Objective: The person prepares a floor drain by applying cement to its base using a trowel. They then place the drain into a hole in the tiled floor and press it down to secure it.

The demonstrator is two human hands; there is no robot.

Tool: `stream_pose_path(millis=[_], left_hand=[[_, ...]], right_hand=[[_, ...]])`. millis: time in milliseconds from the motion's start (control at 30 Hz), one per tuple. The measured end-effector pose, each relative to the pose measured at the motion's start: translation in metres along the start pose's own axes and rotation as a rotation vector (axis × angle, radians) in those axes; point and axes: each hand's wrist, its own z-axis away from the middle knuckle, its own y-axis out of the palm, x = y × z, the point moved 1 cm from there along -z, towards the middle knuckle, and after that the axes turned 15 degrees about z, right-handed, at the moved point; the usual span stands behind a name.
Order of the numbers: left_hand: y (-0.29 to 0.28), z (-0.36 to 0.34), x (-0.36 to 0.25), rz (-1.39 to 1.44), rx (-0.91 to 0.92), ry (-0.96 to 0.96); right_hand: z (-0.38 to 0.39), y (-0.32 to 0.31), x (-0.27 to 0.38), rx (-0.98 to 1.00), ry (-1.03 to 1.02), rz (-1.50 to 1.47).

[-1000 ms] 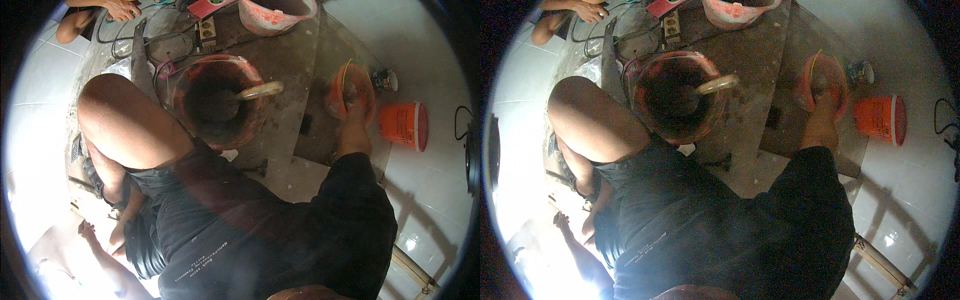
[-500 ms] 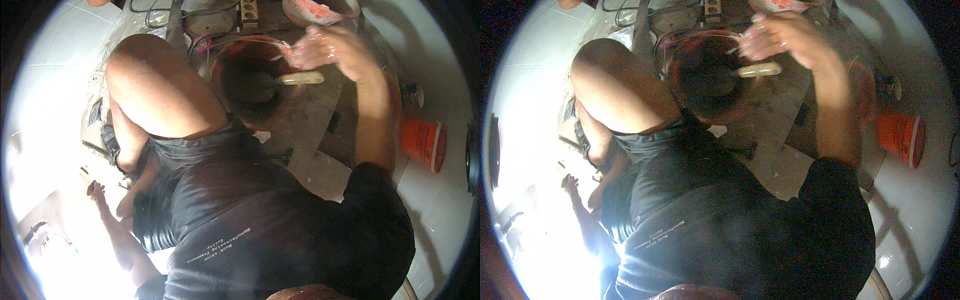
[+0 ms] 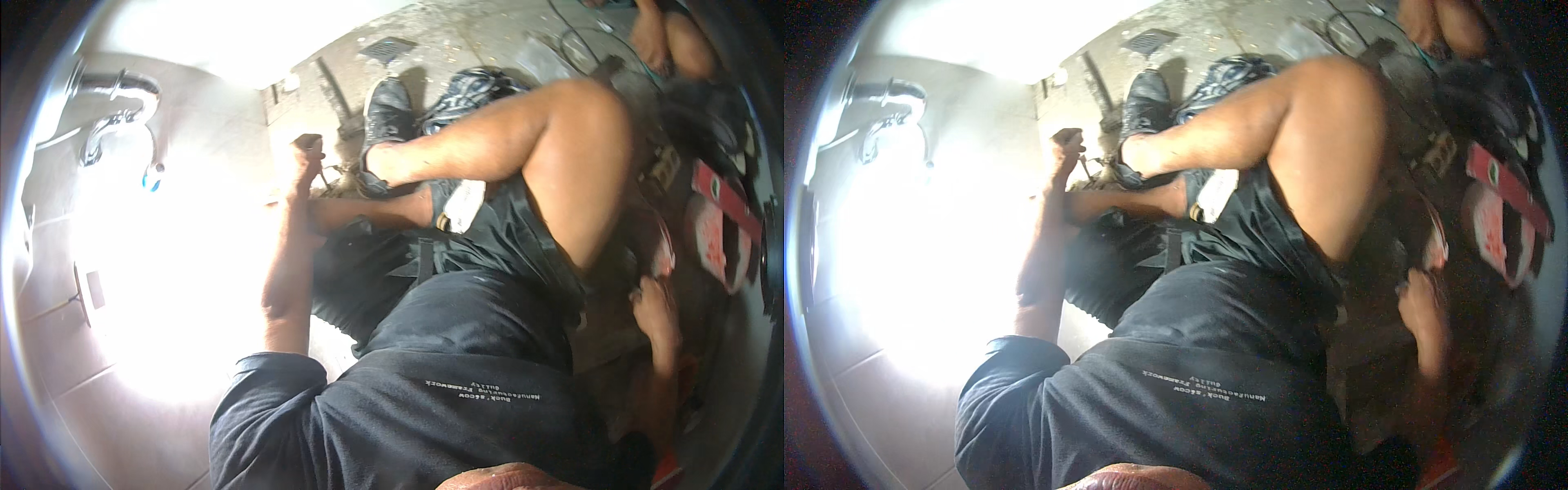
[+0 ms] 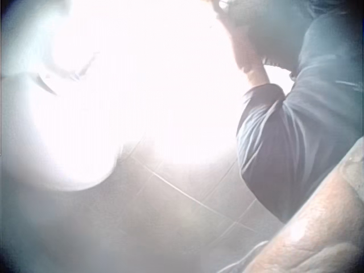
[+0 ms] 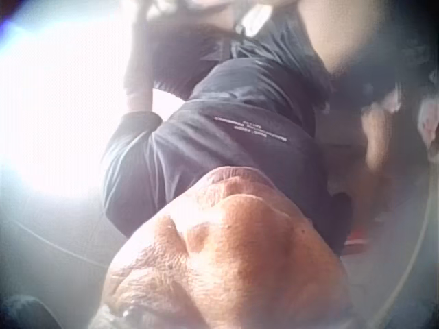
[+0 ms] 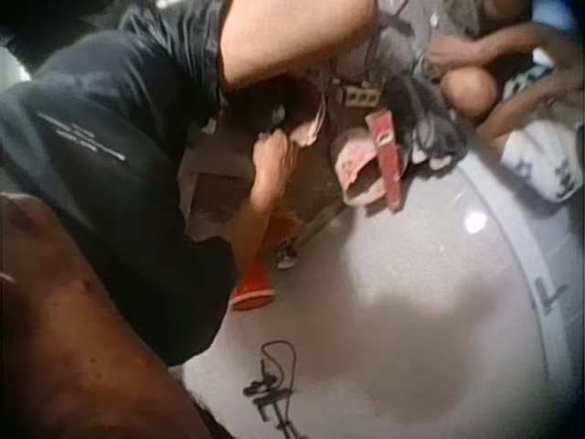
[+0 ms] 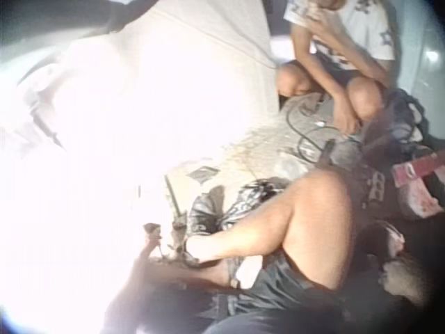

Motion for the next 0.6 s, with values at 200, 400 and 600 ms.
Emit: stream_pose_path(millis=[200,400,600], left_hand=[[-0.027,0.057,-0.050,-0.168,-0.080,-0.035],[-0.014,0.049,-0.040,-0.113,-0.045,0.019],[-0.006,0.044,-0.038,-0.066,0.023,0.034]], right_hand=[[-0.024,0.010,-0.015,0.083,0.099,-0.110],[-0.033,0.012,-0.027,0.191,0.134,-0.194],[-0.028,0.011,-0.033,0.289,0.110,-0.253]])
